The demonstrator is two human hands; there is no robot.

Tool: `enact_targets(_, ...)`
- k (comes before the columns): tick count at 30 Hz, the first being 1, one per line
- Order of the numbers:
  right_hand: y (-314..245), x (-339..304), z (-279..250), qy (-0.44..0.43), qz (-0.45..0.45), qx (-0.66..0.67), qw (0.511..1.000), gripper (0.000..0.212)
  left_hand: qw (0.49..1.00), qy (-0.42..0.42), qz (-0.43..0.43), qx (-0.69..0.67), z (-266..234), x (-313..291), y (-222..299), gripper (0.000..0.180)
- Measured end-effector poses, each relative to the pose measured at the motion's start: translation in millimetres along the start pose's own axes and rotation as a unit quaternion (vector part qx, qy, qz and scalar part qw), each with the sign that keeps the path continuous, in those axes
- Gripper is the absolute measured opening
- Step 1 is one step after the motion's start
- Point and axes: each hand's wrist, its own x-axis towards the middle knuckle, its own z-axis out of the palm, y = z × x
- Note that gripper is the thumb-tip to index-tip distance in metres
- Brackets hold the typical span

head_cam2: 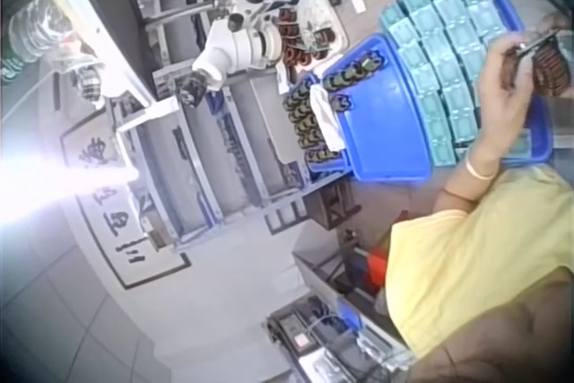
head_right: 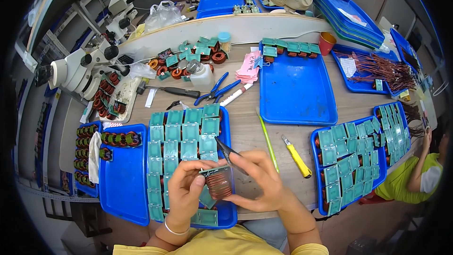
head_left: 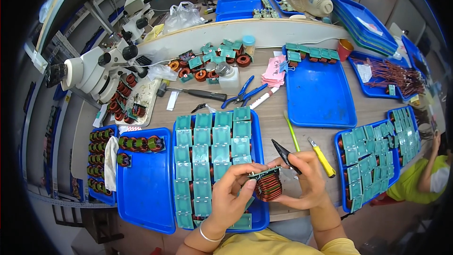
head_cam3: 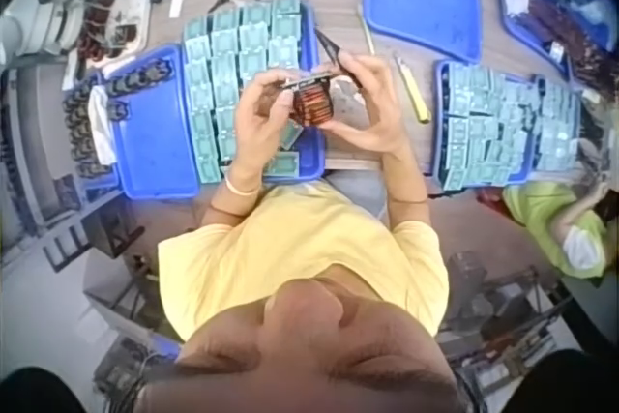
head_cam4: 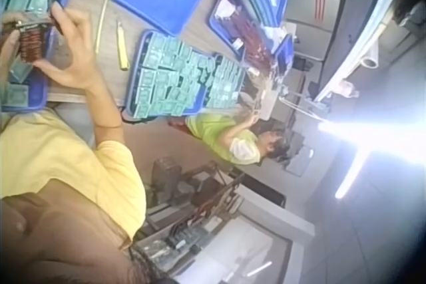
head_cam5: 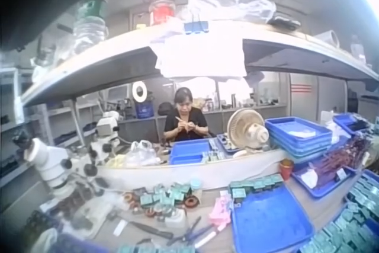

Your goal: Marking and inspecting small toroidal electronic components at a factory workbench.

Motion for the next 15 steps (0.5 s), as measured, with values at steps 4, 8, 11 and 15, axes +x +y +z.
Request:
enact_targets(4, -6.4, 3.1, -4.5, -0.034, -0.031, -0.068, 0.997, 0.088, 0.999, -0.011, 0.011, 0.03, -2.6, -0.1, -3.4, 0.018)
enact_targets(8, -12.6, 1.9, -7.7, -0.035, -0.042, -0.105, 0.993, 0.088, 0.999, -0.012, 0.014, 0.035, -1.1, 0.4, -5.9, 0.027)
enact_targets(11, -12.3, 0.6, -4.0, -0.035, -0.05, -0.096, 0.994, 0.089, 0.998, -0.018, 0.02, 0.049, 1.3, 0.0, -0.3, 0.035)
enact_targets(15, -9.0, -6.4, -1.7, 0.023, -0.048, -0.036, 0.998, 0.074, 0.997, -0.069, 0.034, -0.022, -2.2, -0.9, -1.7, 0.037)
